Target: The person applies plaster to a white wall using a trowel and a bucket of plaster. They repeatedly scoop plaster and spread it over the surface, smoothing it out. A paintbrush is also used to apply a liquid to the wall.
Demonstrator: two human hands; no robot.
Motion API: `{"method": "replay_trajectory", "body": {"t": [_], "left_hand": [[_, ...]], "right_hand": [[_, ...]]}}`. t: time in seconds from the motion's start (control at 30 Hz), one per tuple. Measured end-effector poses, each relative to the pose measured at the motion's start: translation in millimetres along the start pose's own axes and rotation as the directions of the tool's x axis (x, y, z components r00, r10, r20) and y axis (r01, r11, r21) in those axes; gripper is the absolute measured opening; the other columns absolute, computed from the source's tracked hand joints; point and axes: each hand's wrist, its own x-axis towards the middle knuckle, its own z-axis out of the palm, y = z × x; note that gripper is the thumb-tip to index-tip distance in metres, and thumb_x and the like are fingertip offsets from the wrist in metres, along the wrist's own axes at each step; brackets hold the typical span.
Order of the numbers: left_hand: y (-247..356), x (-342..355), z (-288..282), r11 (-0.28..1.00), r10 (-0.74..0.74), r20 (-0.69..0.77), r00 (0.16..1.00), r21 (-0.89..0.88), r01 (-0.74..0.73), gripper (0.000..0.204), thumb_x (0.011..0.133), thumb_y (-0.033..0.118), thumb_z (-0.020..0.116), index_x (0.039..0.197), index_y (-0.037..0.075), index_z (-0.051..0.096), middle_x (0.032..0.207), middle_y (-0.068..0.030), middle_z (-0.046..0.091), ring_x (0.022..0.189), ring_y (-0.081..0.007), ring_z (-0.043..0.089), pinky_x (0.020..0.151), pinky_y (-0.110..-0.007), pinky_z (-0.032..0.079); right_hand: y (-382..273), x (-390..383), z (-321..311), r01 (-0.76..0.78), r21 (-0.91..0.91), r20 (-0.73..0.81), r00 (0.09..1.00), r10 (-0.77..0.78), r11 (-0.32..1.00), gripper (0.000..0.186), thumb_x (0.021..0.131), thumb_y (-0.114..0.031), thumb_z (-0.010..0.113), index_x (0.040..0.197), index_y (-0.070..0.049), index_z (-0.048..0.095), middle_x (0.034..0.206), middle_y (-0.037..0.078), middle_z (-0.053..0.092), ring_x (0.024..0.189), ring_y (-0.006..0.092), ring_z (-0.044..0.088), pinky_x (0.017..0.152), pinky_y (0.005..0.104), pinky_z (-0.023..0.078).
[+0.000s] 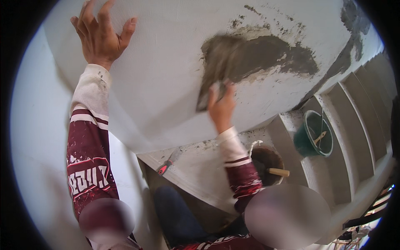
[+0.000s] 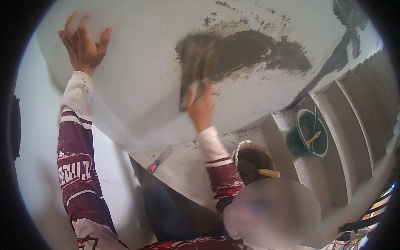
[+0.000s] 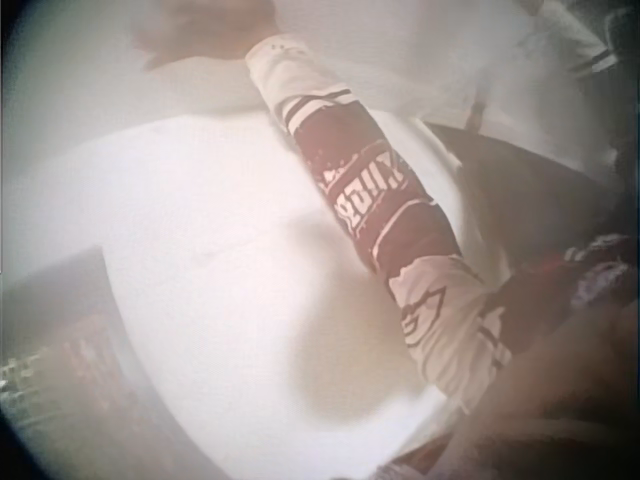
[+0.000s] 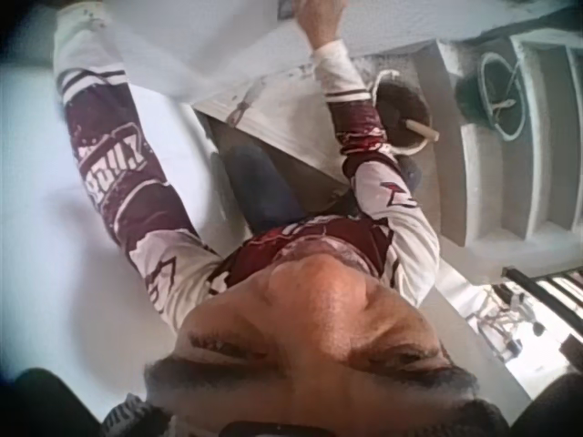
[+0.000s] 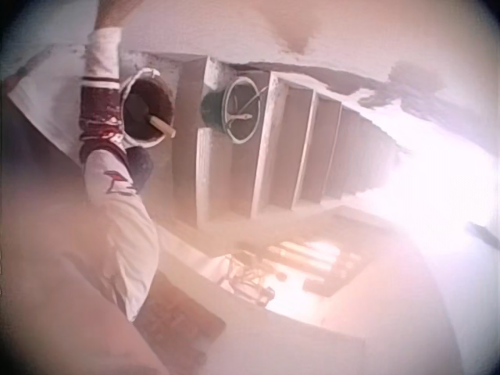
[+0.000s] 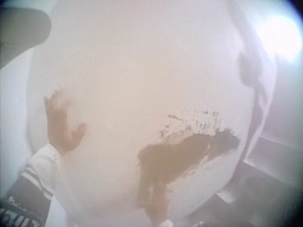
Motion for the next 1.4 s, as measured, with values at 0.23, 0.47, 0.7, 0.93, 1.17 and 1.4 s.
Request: {"method": "replay_trajectory", "body": {"t": [0.23,0.47,0.7,0.93,1.17,1.4], "left_hand": [[-1.2,-11.3,7.3,0.996,-0.091,0.002,0.996,0.003,0.091,0.055,0.092,0.055,0.052,0.134,0.023,0.039,0.14,-0.0106,0.031,0.137,-0.0308,0.027,0.111,-0.066,0.017],[-4.2,-1.7,-11.3,0.992,-0.076,0.079,0.994,0.107,0.067,0.056,0.084,0.035,0.065,0.128,0.006,0.046,0.142,-0.0244,0.037,0.136,-0.0428,0.03,0.115,-0.058,0.014],[-15.9,0.5,-2.7,0.998,0.062,0.033,0.998,-0.008,-0.061,0.057,0.092,0.054,0.054,0.136,0.022,0.039,0.14,-0.011,0.034,0.137,-0.0301,0.028,0.111,-0.061,0.012],[2.1,-6.0,9.4,0.999,0.022,0.058,0.998,-0.025,-0.02,0.055,0.093,0.044,0.056,0.139,0.015,0.041,0.148,-0.014,0.031,0.139,-0.0333,0.025,0.112,-0.059,0.01],[18.5,-2.6,-10.5,0.994,-0.105,0.221,0.97,0.026,0.102,0.069,0.096,0.046,0.046,0.148,0.004,0.026,0.156,-0.0231,0.018,0.147,-0.0386,0.014,0.116,-0.057,0.002],[17.6,12.3,-31.9,0.988,-0.15,0.447,0.882,0.05,0.143,0.078,0.097,0.048,0.042,0.152,-0.001,0.015,0.158,-0.0258,0.01,0.147,-0.0418,0.008,0.116,-0.059,0.001]], "right_hand": [[39.8,-30.0,-8.5,-0.319,0.103,0.067,0.947,0.313,0.942,0.052,0.093,-0.029,0.065,0.127,0.006,0.048,0.12,0.028,0.058,0.116,0.0384,0.057,0.098,0.0418,0.044],[62.0,211.5,-129.4,-0.336,0.21,-0.016,0.938,0.347,0.918,0.065,0.091,-0.036,0.065,0.123,0.017,0.044,0.078,0.02,0.061,0.044,0.0195,0.056,0.039,0.0324,0.042],[28.3,37.9,-18.1,-0.269,0.037,-0.036,0.962,0.27,0.963,0.056,0.092,-0.031,0.063,0.127,0.01,0.046,0.12,0.032,0.057,0.115,0.0438,0.058,0.096,0.0456,0.047],[-0.2,-91.3,20.2,-0.415,0.16,0.17,0.905,0.389,0.896,0.05,0.091,-0.028,0.064,0.127,0.004,0.048,0.109,0.027,0.063,0.098,0.0436,0.063,0.084,0.0435,0.051],[111.3,176.9,-131.9,-0.507,0.244,-0.184,0.813,0.552,0.827,0.05,0.09,-0.031,0.068,0.12,0.004,0.051,0.103,0.023,0.065,0.091,0.0379,0.065,0.079,0.0409,0.051],[122.6,171.4,-250.0,-0.704,0.604,0.122,0.545,0.829,0.374,0.045,0.09,-0.028,0.067,0.121,-0.001,0.048,0.076,0.005,0.055,0.052,0.013,0.052,0.042,0.0303,0.045]]}}
